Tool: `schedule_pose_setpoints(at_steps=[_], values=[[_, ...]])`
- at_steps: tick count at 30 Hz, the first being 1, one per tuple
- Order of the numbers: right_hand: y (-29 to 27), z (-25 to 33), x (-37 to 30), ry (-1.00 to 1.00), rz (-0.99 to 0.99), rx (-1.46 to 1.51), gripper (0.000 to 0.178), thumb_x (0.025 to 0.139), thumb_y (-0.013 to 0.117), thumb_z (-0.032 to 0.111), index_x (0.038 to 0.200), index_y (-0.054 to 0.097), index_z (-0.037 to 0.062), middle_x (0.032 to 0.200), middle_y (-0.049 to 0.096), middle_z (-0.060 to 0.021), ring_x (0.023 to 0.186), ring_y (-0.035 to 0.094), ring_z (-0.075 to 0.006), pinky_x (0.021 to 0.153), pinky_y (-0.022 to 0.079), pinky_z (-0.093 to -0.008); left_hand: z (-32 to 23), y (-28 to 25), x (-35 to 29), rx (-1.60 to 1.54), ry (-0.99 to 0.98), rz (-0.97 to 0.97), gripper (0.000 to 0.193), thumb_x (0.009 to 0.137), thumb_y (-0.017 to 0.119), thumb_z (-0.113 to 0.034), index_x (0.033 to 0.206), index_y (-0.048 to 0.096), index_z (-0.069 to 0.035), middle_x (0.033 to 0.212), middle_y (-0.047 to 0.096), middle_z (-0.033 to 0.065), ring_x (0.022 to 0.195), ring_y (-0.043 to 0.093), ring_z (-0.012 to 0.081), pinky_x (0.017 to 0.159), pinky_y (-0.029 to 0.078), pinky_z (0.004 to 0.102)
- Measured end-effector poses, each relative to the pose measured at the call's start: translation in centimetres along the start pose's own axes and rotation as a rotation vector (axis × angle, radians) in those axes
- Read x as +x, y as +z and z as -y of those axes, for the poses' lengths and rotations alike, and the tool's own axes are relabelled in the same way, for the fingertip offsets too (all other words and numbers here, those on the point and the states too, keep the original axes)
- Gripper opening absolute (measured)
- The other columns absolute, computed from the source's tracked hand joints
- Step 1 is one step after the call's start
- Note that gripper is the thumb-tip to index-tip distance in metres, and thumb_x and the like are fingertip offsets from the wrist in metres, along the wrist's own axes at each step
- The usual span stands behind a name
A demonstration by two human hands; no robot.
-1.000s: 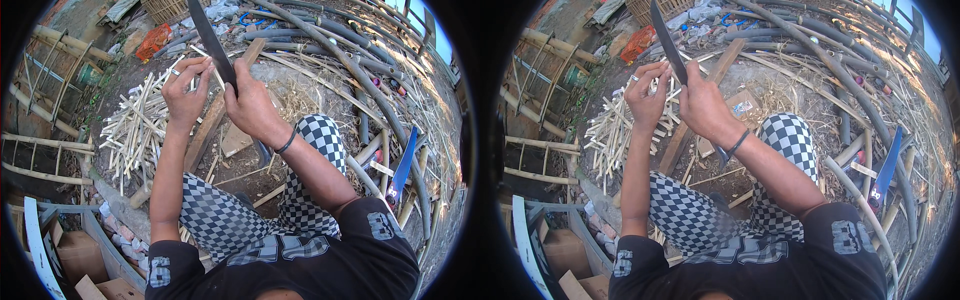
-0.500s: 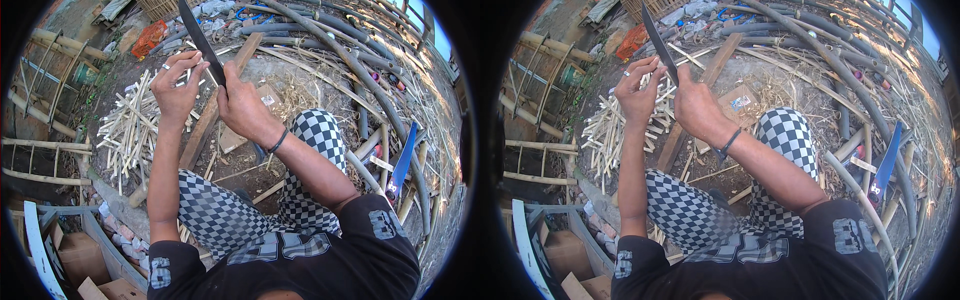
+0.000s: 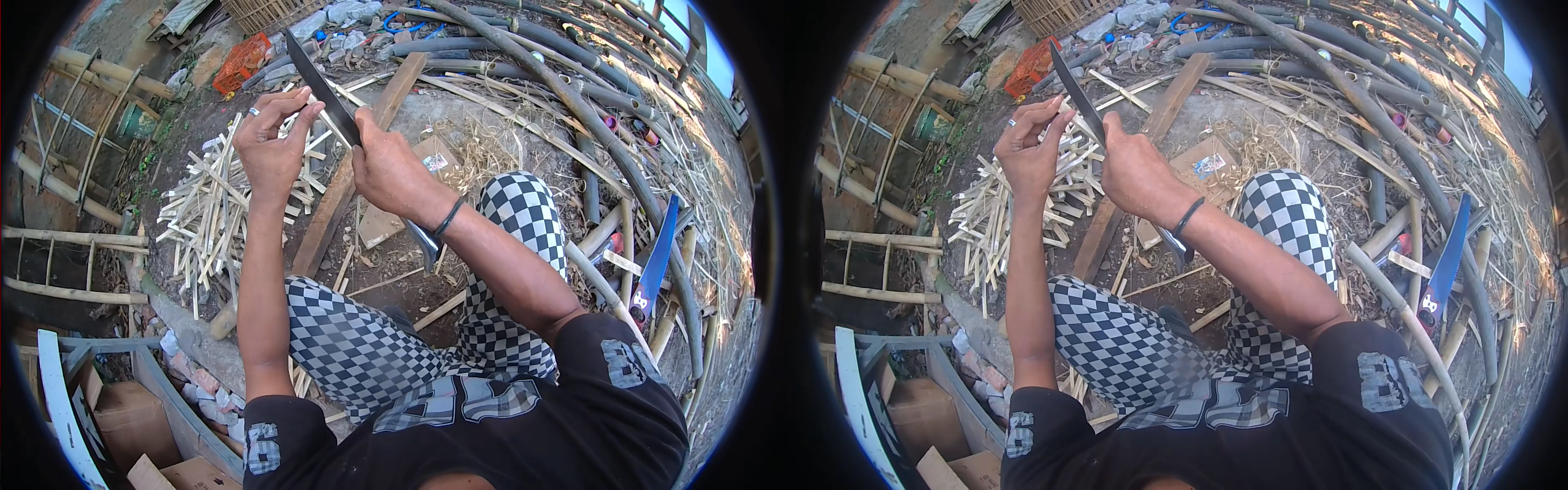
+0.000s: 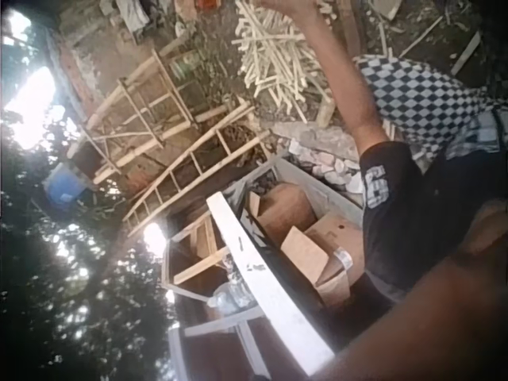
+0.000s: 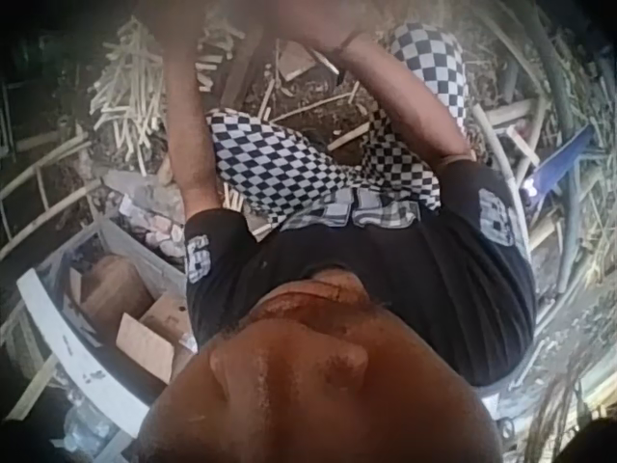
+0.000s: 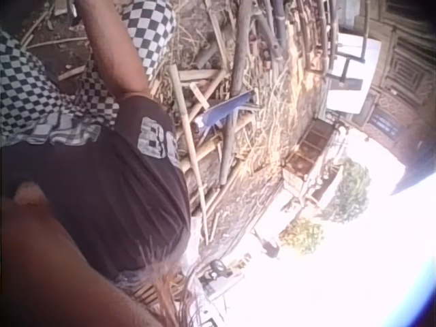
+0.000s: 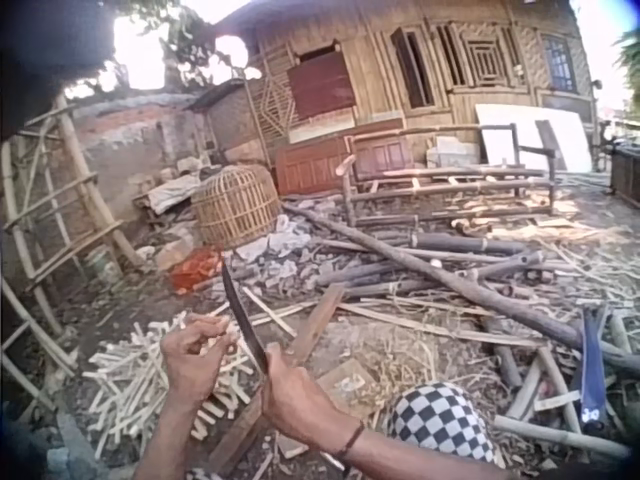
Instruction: The person uses a knife to shave thin strips from a bamboo stick. They hold the bamboo with one hand and move the blade along its length to peel away thin layers, adding them to a pile of shavings on the ground.
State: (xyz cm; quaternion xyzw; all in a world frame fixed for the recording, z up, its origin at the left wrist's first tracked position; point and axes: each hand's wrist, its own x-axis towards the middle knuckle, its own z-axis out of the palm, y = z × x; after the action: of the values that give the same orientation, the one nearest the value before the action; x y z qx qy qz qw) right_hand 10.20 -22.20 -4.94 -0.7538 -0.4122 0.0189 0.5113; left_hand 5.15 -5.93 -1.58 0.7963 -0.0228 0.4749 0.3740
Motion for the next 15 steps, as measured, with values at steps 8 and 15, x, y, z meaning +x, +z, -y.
schedule_pose_setpoints(at_steps=[8, 15], values=[[0.6, -0.1, -0.2, 0.053, 0.068, 0.026, 0.028, 0.088, 0.048, 0.0, 0.113, 0.035, -0.0013, 0.071, 0.061, -0.0339, 0.074, 0.061, -0.0551, 0.071, 0.047, -0.0617, -0.1, -0.5, 0.0, -0.098, -0.066, -0.03, 0.018, 0.081, 0.075, 0.008, 0.099, 0.072, 0.005, 0.105, 0.069, 0.0131, 0.093, 0.069, 0.0153, 0.082, 0.061, 0.0255], [1.9, -1.1, -0.3, 0.14, 0.107, -0.01, 0.027, 0.091, 0.047, 0.004, 0.114, 0.034, -0.0008, 0.07, 0.06, -0.033, 0.072, 0.06, -0.056, 0.069, 0.046, -0.0624, -0.6, -0.7, -0.4, 0.017, -0.056, 0.035, 0.016, 0.082, 0.075, 0.005, 0.097, 0.073, 0.003, 0.106, 0.069, 0.0121, 0.097, 0.067, 0.0146, 0.08, 0.062, 0.0266]])
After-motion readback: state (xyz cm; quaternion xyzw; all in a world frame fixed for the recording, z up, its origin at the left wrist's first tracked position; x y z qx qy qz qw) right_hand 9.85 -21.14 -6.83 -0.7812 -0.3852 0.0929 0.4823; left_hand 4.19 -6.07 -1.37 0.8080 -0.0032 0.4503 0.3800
